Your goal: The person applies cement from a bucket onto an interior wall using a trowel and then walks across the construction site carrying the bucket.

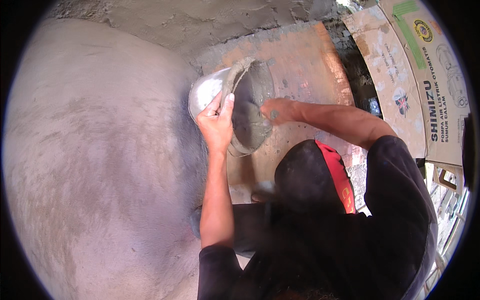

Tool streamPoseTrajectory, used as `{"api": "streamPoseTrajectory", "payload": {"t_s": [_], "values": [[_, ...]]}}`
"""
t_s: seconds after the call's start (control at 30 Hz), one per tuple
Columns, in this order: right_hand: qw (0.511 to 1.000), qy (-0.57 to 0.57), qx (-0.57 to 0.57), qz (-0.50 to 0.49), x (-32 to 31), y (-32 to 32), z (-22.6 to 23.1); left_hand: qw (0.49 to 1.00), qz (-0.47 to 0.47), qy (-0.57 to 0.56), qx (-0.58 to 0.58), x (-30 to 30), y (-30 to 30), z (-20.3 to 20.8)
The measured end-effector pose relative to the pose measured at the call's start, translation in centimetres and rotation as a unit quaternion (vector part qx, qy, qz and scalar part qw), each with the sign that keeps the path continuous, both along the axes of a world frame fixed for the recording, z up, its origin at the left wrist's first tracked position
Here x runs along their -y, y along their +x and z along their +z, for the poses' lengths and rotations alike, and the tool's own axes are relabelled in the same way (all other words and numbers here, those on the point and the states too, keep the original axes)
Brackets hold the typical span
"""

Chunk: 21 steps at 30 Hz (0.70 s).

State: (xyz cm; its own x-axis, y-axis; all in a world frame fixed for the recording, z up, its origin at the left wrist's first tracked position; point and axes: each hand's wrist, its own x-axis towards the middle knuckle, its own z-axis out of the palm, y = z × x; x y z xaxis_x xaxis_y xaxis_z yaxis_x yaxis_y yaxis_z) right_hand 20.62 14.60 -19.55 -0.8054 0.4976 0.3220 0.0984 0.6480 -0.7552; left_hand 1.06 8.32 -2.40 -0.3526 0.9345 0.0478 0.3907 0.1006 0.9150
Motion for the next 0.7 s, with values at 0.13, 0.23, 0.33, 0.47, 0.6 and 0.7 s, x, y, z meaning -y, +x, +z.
{"api": "streamPoseTrajectory", "payload": {"t_s": [0.13, 0.23, 0.33, 0.47, 0.6, 0.7], "values": [[0.920, -0.341, 0.046, 0.191, 0.7, -1.0, 0.8, 0.998, -0.030, 0.004, -0.048, -1.1, 0.0, -0.4], [0.958, -0.267, 0.053, 0.092, 4.6, -1.9, 2.0, 1.000, -0.009, 0.018, -0.001, 0.3, -1.0, -0.6], [0.952, -0.272, 0.133, 0.034, 4.4, 1.5, 6.4, 0.999, 0.027, -0.036, 0.016, -0.3, -0.1, 0.7], [0.977, -0.113, 0.180, -0.036, 3.9, 6.3, 2.6, 0.995, 0.059, 0.082, -0.008, -0.3, -1.0, -0.9], [0.968, -0.046, 0.239, -0.067, 2.2, 7.2, 1.5, 0.995, 0.073, 0.039, -0.051, 0.1, -2.5, 0.8], [0.957, -0.225, 0.166, -0.078, 3.6, 7.8, 8.5, 0.993, 0.092, 0.041, -0.058, 0.3, -3.8, 0.6]]}}
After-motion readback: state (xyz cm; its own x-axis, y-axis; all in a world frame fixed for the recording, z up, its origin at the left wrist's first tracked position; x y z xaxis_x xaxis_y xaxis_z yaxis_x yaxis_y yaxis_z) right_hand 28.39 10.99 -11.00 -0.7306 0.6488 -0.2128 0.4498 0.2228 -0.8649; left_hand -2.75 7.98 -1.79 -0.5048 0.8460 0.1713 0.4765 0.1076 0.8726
